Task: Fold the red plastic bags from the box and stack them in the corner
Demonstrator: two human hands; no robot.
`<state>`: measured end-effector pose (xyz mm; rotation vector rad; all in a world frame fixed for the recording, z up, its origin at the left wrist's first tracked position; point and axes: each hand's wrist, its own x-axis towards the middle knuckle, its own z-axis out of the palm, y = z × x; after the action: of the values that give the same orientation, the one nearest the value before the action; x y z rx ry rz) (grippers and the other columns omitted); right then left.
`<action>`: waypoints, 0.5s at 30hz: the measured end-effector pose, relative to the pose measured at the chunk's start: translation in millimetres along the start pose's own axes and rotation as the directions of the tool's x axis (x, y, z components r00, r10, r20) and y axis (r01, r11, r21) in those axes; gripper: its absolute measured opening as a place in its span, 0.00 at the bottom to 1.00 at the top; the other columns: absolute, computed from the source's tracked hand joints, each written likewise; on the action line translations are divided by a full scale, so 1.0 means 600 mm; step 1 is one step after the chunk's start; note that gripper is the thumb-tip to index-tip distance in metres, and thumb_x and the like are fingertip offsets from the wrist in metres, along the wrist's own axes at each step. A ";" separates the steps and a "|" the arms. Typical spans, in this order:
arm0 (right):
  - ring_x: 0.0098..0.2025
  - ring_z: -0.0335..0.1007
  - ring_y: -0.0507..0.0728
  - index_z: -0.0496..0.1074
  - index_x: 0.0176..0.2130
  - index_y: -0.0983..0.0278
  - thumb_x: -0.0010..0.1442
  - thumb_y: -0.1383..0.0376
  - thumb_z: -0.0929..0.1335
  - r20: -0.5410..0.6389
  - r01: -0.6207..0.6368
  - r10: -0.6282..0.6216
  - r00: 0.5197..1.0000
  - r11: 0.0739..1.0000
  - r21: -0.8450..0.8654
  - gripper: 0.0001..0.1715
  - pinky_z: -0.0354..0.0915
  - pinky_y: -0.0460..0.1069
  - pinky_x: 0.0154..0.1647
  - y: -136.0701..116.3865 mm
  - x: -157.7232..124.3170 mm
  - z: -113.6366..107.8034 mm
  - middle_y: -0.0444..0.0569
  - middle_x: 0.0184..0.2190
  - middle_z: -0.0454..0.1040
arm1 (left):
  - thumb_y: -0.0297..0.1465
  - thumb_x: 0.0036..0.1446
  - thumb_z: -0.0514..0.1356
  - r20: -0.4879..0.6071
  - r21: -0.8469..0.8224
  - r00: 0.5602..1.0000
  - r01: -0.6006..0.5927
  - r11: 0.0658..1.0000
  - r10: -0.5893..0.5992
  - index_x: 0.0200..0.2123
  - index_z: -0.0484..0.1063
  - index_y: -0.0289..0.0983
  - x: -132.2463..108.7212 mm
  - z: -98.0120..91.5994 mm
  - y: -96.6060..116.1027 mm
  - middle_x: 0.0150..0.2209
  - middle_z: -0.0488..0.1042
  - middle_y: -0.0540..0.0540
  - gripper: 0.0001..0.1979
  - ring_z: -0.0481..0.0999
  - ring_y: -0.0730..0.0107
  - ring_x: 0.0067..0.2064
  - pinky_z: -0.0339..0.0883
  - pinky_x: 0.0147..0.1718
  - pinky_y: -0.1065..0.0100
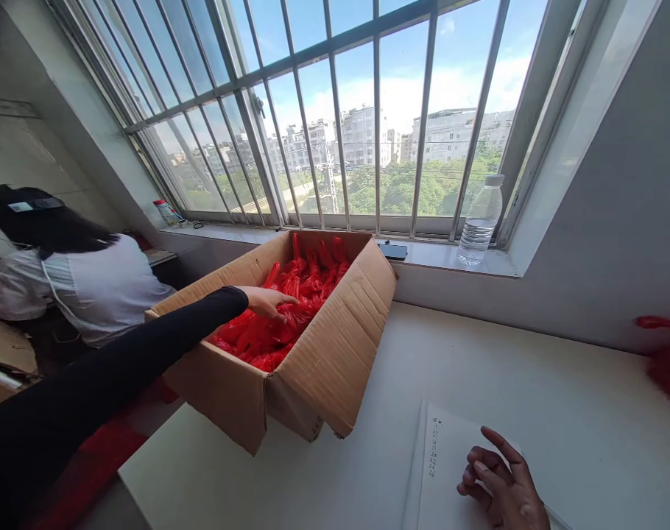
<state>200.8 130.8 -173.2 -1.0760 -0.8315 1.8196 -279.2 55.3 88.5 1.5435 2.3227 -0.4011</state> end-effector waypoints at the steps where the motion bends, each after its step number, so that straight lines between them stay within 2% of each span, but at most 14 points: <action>1: 0.30 0.72 0.58 0.70 0.57 0.56 0.43 0.52 0.80 0.001 0.000 0.000 1.000 1.000 0.000 0.44 0.76 0.53 0.27 0.000 0.000 0.000 0.46 0.36 0.74 | 0.36 0.58 0.68 0.017 0.011 1.000 0.017 1.000 -0.017 0.58 0.72 0.38 0.004 0.003 -0.003 0.53 0.78 0.42 0.25 0.78 0.58 0.51 0.72 0.51 0.57; 3: 0.31 0.72 0.58 0.70 0.57 0.55 0.43 0.52 0.80 0.003 0.006 -0.006 1.000 1.000 -0.003 0.44 0.76 0.53 0.27 -0.001 -0.003 0.003 0.47 0.37 0.74 | 0.36 0.63 0.65 0.036 0.044 0.998 0.059 0.997 -0.061 0.56 0.72 0.36 0.011 0.006 -0.012 0.54 0.77 0.40 0.20 0.78 0.57 0.51 0.72 0.52 0.51; 6: 0.32 0.71 0.58 0.69 0.57 0.55 0.46 0.51 0.79 0.020 0.034 -0.034 0.999 0.999 -0.018 0.42 0.75 0.53 0.27 -0.006 -0.010 0.014 0.46 0.37 0.74 | 0.35 0.65 0.63 0.012 0.094 0.990 0.139 0.986 -0.141 0.51 0.74 0.35 0.011 0.000 -0.026 0.53 0.76 0.40 0.15 0.77 0.57 0.54 0.70 0.55 0.48; 9: 0.29 0.69 0.55 0.69 0.57 0.56 0.49 0.53 0.78 0.020 0.083 -0.083 0.996 0.996 -0.029 0.38 0.73 0.51 0.27 -0.016 -0.019 0.035 0.44 0.35 0.73 | 0.34 0.60 0.66 -0.022 0.118 0.988 0.156 0.981 -0.155 0.48 0.76 0.35 0.011 -0.017 -0.016 0.51 0.79 0.41 0.14 0.77 0.55 0.54 0.69 0.56 0.52; 11: 0.29 0.69 0.55 0.68 0.55 0.56 0.51 0.54 0.78 0.034 0.114 -0.114 0.993 0.993 -0.012 0.36 0.72 0.51 0.27 -0.026 -0.027 0.052 0.43 0.34 0.72 | 0.35 0.54 0.70 -0.039 0.126 0.995 0.093 0.988 -0.089 0.48 0.77 0.37 0.028 -0.026 0.026 0.47 0.81 0.42 0.18 0.77 0.53 0.54 0.69 0.54 0.58; 12: 0.29 0.68 0.54 0.68 0.54 0.57 0.51 0.54 0.77 0.061 0.130 -0.131 0.990 0.991 0.007 0.34 0.72 0.51 0.28 -0.031 -0.031 0.060 0.43 0.33 0.72 | 0.36 0.51 0.72 -0.038 0.136 0.999 0.038 0.990 -0.033 0.48 0.77 0.38 0.042 -0.025 0.059 0.46 0.82 0.42 0.21 0.78 0.52 0.54 0.69 0.53 0.60; 15: 0.30 0.67 0.52 0.67 0.54 0.56 0.57 0.58 0.74 0.116 0.205 -0.209 0.971 0.977 0.053 0.27 0.71 0.50 0.30 -0.046 -0.031 0.080 0.42 0.35 0.70 | 0.40 0.49 0.72 -0.080 0.114 0.982 -0.164 0.980 0.173 0.51 0.77 0.41 0.094 0.002 0.197 0.45 0.83 0.43 0.25 0.79 0.51 0.52 0.72 0.50 0.62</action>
<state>171.8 120.1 -123.7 -0.8271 -0.9383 1.7293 -190.0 146.1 57.6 1.8289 2.2452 -0.4281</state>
